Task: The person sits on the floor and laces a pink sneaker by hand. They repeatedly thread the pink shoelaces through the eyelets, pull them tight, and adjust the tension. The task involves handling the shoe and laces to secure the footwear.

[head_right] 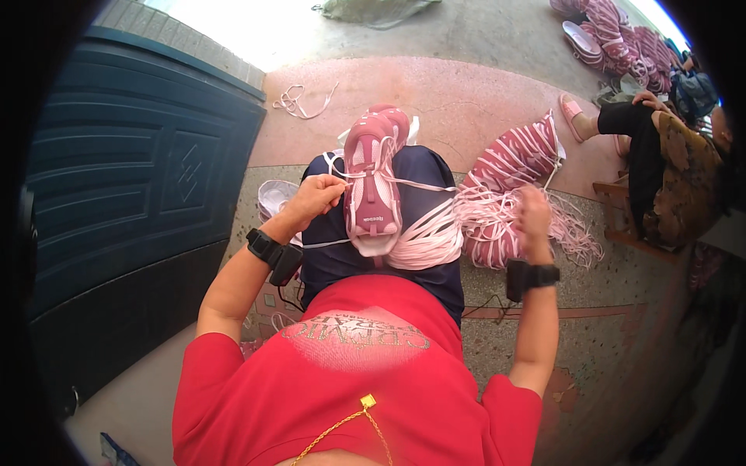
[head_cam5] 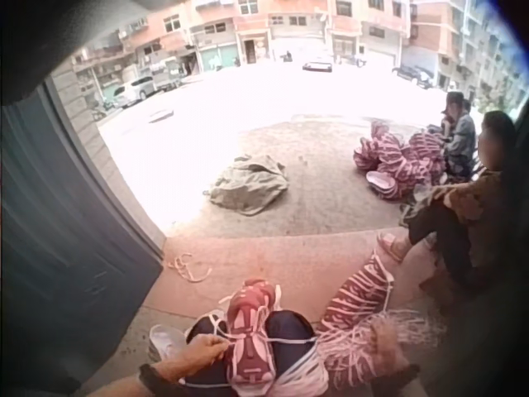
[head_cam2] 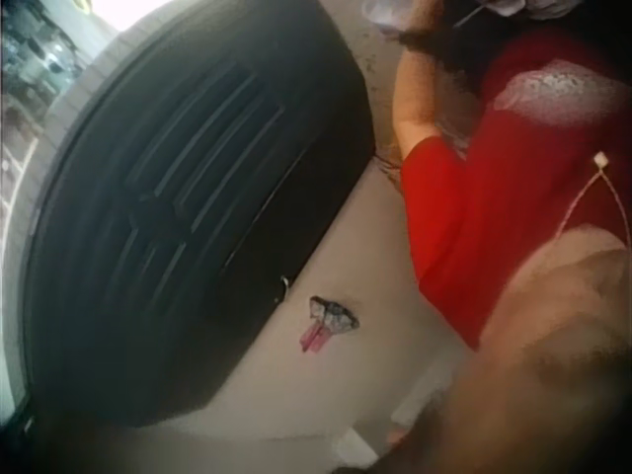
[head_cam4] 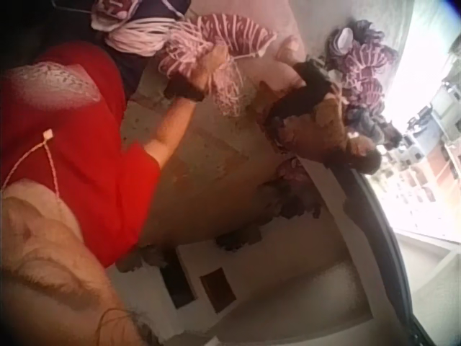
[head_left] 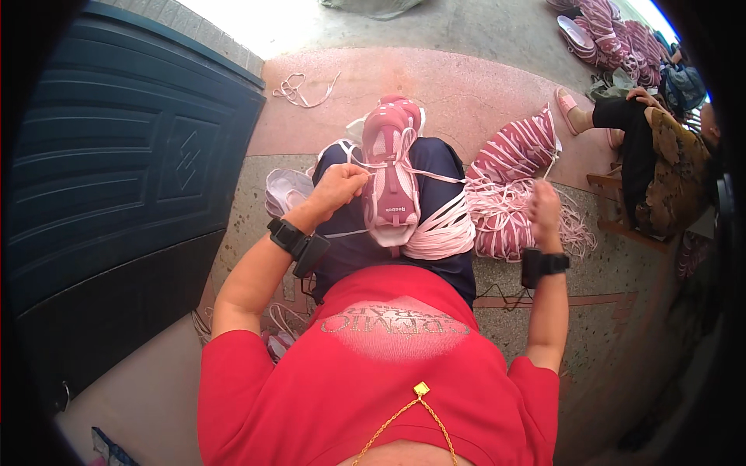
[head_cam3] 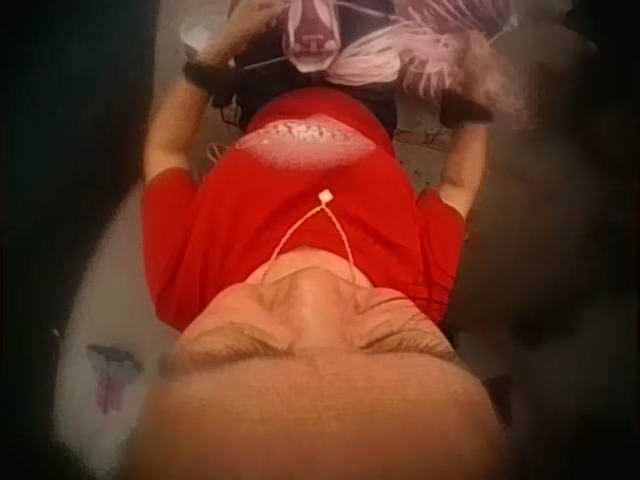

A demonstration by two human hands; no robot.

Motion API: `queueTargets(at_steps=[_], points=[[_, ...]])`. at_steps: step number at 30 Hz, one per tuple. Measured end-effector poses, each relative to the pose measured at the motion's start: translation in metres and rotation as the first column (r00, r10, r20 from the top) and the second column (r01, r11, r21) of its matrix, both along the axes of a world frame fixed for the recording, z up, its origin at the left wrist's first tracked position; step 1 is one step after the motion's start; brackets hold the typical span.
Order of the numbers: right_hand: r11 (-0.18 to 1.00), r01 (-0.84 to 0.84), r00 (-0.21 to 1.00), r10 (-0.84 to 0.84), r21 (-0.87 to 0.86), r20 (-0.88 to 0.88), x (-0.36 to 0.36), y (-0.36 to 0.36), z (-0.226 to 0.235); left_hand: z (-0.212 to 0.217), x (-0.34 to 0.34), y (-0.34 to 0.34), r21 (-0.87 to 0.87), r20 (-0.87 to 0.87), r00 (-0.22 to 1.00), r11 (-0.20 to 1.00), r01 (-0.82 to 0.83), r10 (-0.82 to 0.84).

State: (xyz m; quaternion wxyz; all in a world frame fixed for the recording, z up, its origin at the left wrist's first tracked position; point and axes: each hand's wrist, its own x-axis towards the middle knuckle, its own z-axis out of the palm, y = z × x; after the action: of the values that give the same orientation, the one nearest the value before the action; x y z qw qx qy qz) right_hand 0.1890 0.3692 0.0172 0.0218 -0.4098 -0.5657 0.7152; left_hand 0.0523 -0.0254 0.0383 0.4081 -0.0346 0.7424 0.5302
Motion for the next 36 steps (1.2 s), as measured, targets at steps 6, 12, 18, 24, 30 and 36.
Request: queueTargets(at_steps=[6, 12, 18, 24, 30, 36], points=[[0.45, -0.626, 0.581, 0.814, 0.637, -0.005, -0.108, -0.158, 0.017, -0.006, 0.011, -0.012, -0.058, -0.043, 0.997, 0.996, -0.073, 0.071], [0.558, -0.439, 0.784, 0.621, 0.705, -0.003, -0.154, -0.153, -0.018, -0.015, -0.001, -0.001, 0.003, -0.14, 0.985, 0.995, -0.102, 0.101], [0.623, -0.588, 0.71, 0.703, 0.516, -0.039, -0.142, -0.164, -0.006, -0.015, 0.0, -0.001, -0.267, -0.373, 0.922, 0.964, 0.003, -0.106], [0.075, -0.613, 0.401, 0.888, 0.786, 0.227, -0.125, -0.203, 0.006, -0.021, -0.017, 0.015, -0.357, -0.872, 0.375, 0.933, -0.047, -0.314], [0.151, -0.612, 0.505, 0.83, 0.776, 0.237, -0.131, -0.207, -0.005, -0.016, -0.015, 0.004, -0.379, -0.828, 0.453, 0.925, -0.019, -0.33], [0.383, -0.602, 0.621, 0.776, 0.701, 0.109, -0.128, -0.204, -0.011, -0.013, -0.017, 0.017, -0.566, -0.765, 0.387, 0.824, -0.023, -0.515]])
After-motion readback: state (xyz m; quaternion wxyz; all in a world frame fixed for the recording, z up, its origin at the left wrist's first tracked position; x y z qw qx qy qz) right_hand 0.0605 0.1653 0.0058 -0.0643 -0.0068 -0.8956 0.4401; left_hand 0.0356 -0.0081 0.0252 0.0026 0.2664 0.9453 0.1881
